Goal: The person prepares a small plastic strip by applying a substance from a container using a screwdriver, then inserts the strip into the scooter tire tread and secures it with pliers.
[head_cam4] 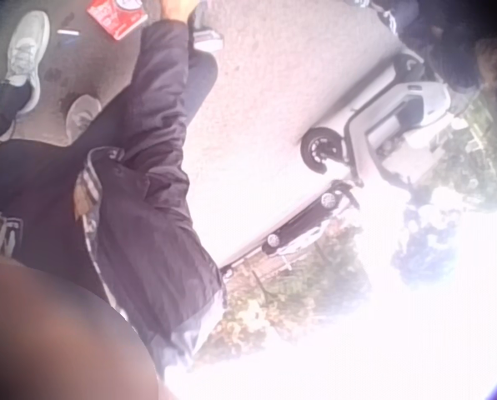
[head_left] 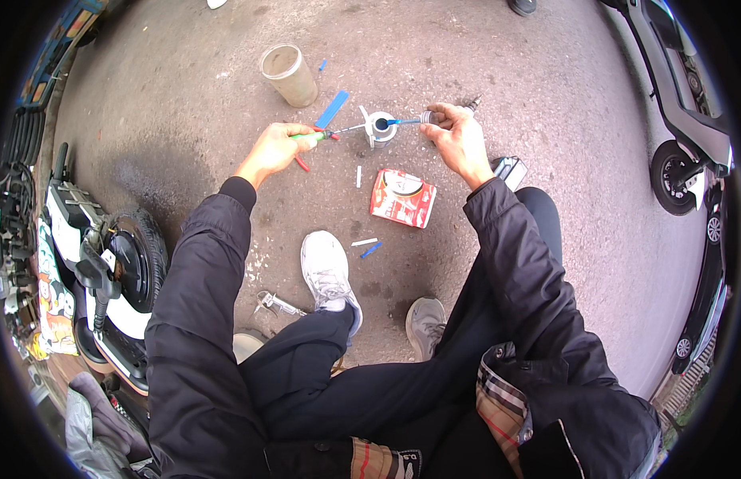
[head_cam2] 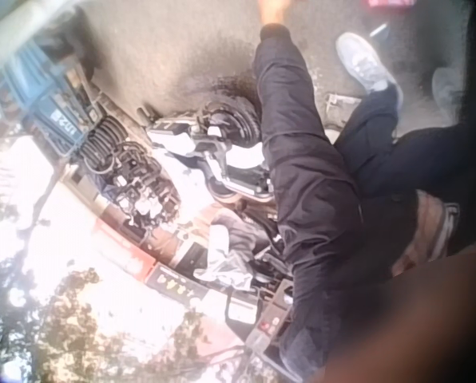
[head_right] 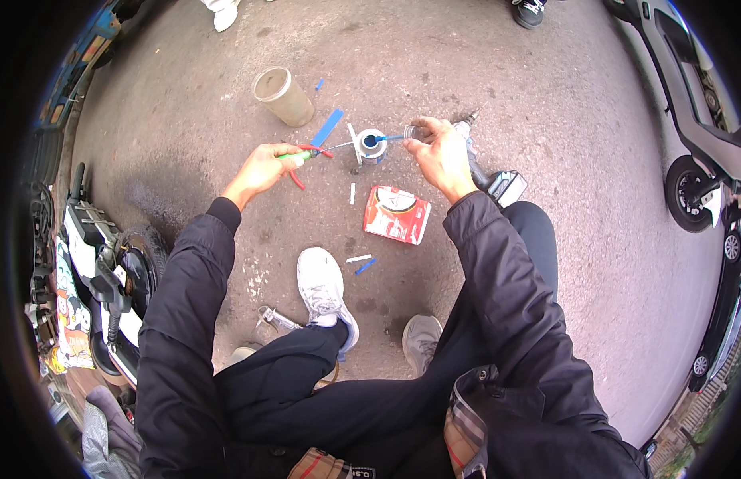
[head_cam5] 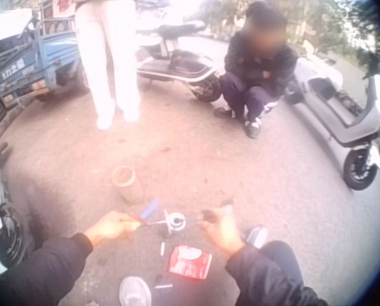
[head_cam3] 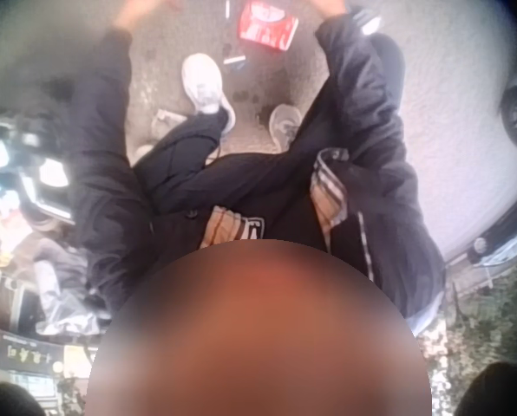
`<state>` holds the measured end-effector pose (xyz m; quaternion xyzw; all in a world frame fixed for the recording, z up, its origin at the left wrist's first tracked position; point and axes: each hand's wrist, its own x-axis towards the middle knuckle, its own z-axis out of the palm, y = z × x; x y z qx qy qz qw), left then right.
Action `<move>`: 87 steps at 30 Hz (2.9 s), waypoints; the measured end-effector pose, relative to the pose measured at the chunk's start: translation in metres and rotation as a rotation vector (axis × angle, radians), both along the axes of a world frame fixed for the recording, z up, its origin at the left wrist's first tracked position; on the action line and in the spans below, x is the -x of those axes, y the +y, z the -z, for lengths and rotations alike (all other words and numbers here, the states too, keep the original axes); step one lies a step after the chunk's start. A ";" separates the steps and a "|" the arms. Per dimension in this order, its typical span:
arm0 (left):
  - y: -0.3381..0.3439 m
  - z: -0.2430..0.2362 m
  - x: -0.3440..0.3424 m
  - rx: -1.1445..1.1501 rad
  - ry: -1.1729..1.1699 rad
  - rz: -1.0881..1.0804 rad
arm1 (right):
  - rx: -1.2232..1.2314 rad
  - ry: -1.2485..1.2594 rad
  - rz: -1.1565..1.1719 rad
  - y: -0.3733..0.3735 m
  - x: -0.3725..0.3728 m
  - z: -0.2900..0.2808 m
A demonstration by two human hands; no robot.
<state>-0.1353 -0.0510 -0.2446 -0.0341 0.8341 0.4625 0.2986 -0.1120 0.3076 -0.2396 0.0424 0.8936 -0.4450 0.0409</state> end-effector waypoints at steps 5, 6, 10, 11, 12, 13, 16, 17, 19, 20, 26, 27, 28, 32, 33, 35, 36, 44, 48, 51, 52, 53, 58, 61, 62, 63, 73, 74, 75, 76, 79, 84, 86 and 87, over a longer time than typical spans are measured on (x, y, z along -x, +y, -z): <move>-0.001 0.004 -0.001 0.006 0.034 0.004 | 0.124 0.097 0.032 -0.002 -0.004 -0.022; 0.000 0.004 -0.001 -0.019 0.040 0.002 | 0.184 0.090 0.029 -0.002 -0.006 -0.026; 0.003 -0.001 0.000 -0.072 0.025 -0.022 | 0.213 0.061 0.016 0.001 -0.010 -0.038; 0.004 -0.003 0.000 -0.083 0.011 -0.033 | 0.183 0.063 0.001 0.001 -0.010 -0.039; 0.006 -0.005 0.001 -0.073 0.008 -0.024 | 0.193 0.067 -0.005 0.000 -0.010 -0.039; 0.007 -0.007 0.001 -0.063 0.003 -0.016 | 0.202 0.070 -0.013 -0.002 -0.010 -0.038; 0.011 -0.012 0.001 -0.055 0.019 -0.026 | 0.186 0.064 -0.022 -0.004 -0.010 -0.034; 0.011 -0.013 0.001 -0.054 0.035 -0.031 | 0.175 0.053 -0.021 -0.004 -0.011 -0.033; 0.011 -0.015 0.001 -0.053 0.038 -0.039 | 0.131 0.041 -0.037 -0.002 -0.010 -0.033; 0.010 -0.015 0.001 -0.045 0.049 -0.040 | 0.108 0.015 -0.033 -0.002 -0.010 -0.033; 0.008 -0.016 0.004 -0.038 0.046 -0.043 | 0.207 0.009 -0.020 -0.002 -0.011 -0.035; 0.008 -0.016 0.003 -0.056 0.051 -0.041 | 0.197 0.006 -0.004 -0.003 -0.010 -0.033; 0.008 -0.016 0.003 -0.060 0.051 -0.042 | 0.189 0.019 0.001 -0.005 -0.009 -0.032; 0.006 -0.013 0.000 -0.098 0.048 -0.047 | 0.157 0.073 0.021 -0.006 -0.003 -0.029; 0.005 -0.012 0.000 -0.109 0.054 -0.043 | 0.176 0.073 0.015 -0.006 -0.003 -0.028; 0.004 -0.009 0.001 -0.124 0.060 -0.036 | 0.187 0.054 0.025 -0.006 -0.003 -0.029; 0.003 -0.008 0.001 -0.121 0.084 -0.031 | 0.178 0.054 0.017 -0.006 -0.004 -0.029; -0.002 -0.004 0.003 -0.122 0.113 -0.084 | 0.178 -0.028 -0.027 -0.005 -0.009 -0.037; -0.005 -0.003 0.004 -0.121 0.130 -0.067 | 0.257 -0.034 0.009 -0.007 -0.008 -0.035; -0.004 -0.002 0.003 -0.096 0.153 -0.029 | 0.267 0.003 0.022 -0.009 -0.003 -0.032; -0.003 -0.003 0.002 -0.082 0.164 -0.014 | 0.253 0.009 0.025 -0.010 -0.001 -0.032; -0.002 -0.003 0.002 -0.069 0.185 0.003 | 0.239 0.014 0.029 -0.011 0.000 -0.032; 0.000 -0.005 0.001 -0.059 0.176 -0.004 | 0.231 -0.012 0.032 -0.011 0.000 -0.036; -0.001 -0.007 0.003 -0.075 0.172 -0.002 | 0.260 -0.047 0.024 -0.009 -0.004 -0.040; -0.001 -0.008 0.003 -0.080 0.164 -0.006 | 0.267 -0.066 0.030 -0.009 -0.005 -0.041; -0.001 -0.008 0.004 -0.087 0.150 -0.021 | 0.288 -0.069 0.025 -0.008 -0.006 -0.042; 0.003 -0.013 0.001 -0.070 0.151 0.014 | 0.302 -0.019 0.058 -0.009 0.000 -0.035; 0.003 -0.014 0.001 -0.057 0.164 0.027 | 0.278 -0.020 0.052 -0.009 0.001 -0.035; 0.004 -0.015 0.000 -0.061 0.171 0.025 | 0.281 -0.019 0.048 -0.008 0.001 -0.035; 0.005 -0.015 0.000 -0.052 0.180 0.022 | 0.284 -0.019 0.044 -0.008 0.001 -0.035; 0.005 -0.017 0.002 -0.050 0.184 0.038 | 0.316 -0.052 0.042 -0.006 -0.001 -0.037; 0.003 -0.016 0.004 -0.067 0.176 0.015 | 0.341 -0.075 0.028 -0.004 -0.006 -0.044; 0.003 -0.016 0.005 -0.067 0.172 0.004 | 0.368 -0.074 0.038 -0.004 -0.007 -0.045; 0.003 -0.016 0.005 -0.067 0.178 0.013 | 0.380 -0.061 0.051 -0.005 -0.007 -0.045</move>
